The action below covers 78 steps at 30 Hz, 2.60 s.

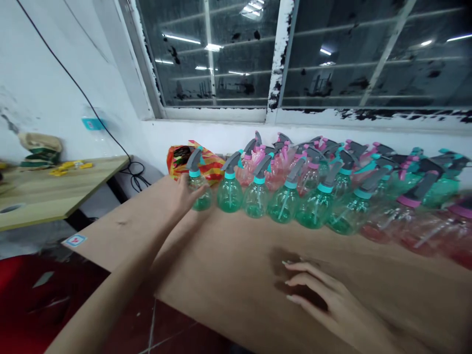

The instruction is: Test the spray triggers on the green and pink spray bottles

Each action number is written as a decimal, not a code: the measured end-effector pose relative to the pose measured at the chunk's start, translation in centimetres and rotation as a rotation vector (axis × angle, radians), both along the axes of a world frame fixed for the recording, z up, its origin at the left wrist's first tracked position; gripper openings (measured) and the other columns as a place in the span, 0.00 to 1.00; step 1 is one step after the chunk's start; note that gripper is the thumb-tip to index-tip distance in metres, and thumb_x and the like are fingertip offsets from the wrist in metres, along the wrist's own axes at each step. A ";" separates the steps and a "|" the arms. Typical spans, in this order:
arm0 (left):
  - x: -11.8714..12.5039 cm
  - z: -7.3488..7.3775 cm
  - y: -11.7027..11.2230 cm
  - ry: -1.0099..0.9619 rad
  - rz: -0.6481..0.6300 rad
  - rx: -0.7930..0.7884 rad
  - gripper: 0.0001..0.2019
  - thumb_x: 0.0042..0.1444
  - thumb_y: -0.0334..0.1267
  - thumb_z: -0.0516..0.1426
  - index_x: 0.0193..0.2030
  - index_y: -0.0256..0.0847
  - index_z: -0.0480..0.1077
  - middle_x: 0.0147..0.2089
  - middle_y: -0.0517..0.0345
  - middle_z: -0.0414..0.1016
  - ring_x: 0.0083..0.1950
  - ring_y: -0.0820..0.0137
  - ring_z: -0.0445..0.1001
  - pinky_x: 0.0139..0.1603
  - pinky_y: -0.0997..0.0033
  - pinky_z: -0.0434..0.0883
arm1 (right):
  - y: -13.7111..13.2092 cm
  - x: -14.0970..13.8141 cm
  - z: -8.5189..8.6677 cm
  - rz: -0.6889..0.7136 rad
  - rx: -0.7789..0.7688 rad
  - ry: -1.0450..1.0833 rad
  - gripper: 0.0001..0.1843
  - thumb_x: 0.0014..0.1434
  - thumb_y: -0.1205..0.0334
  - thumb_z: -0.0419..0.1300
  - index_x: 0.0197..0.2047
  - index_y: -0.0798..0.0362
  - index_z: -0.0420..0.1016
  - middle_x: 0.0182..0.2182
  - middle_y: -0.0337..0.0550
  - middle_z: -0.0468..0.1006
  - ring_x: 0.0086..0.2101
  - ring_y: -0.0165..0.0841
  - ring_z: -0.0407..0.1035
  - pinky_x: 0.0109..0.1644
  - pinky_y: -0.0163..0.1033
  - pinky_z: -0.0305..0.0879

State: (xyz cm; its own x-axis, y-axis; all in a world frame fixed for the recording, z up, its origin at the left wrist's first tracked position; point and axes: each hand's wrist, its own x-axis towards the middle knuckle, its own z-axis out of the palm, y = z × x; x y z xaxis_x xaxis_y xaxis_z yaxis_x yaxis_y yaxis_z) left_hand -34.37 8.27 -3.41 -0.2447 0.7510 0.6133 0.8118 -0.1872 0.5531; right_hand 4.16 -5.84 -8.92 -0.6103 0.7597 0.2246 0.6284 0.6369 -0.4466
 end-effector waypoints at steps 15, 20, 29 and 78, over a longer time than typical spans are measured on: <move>10.4 1.1 -14.6 0.131 -0.150 -0.262 0.26 0.50 0.56 0.59 0.49 0.43 0.60 0.44 0.52 0.70 0.45 0.58 0.72 0.44 0.56 0.71 | 0.5 2.1 1.0 -0.142 -0.130 0.117 0.15 0.57 0.46 0.56 0.46 0.41 0.70 0.53 0.38 0.72 0.54 0.41 0.65 0.57 0.51 0.63; 18.1 1.5 -14.9 0.228 -0.324 -0.316 0.30 0.46 0.63 0.57 0.45 0.38 0.62 0.41 0.47 0.69 0.43 0.53 0.72 0.42 0.50 0.72 | 0.6 4.0 1.3 -0.213 -0.311 0.124 0.30 0.52 0.44 0.60 0.57 0.40 0.60 0.56 0.43 0.68 0.55 0.46 0.62 0.58 0.57 0.57; 27.1 0.6 -12.8 0.088 -0.659 -0.332 0.32 0.45 0.60 0.60 0.48 0.36 0.63 0.46 0.44 0.67 0.49 0.53 0.68 0.47 0.47 0.69 | 1.0 7.1 1.8 -0.152 -0.352 0.325 0.47 0.44 0.46 0.67 0.63 0.44 0.50 0.56 0.47 0.66 0.55 0.46 0.62 0.54 0.54 0.62; 32.0 3.8 -7.6 -0.114 -0.908 -0.246 0.15 0.53 0.33 0.52 0.48 0.47 0.67 0.38 0.57 0.72 0.35 0.66 0.72 0.41 0.63 0.72 | 6.6 15.3 -1.7 -0.106 0.052 0.052 0.33 0.58 0.46 0.56 0.64 0.46 0.57 0.62 0.45 0.61 0.62 0.41 0.52 0.63 0.55 0.53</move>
State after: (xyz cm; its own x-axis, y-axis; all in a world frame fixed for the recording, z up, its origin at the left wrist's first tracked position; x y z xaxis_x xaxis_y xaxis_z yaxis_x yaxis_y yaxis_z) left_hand -2.37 0.70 0.39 0.4479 0.7889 0.4207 0.3522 -0.5882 0.7280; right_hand 19.44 0.77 -10.59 -0.5137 0.8059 0.2944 0.6704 0.5912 -0.4484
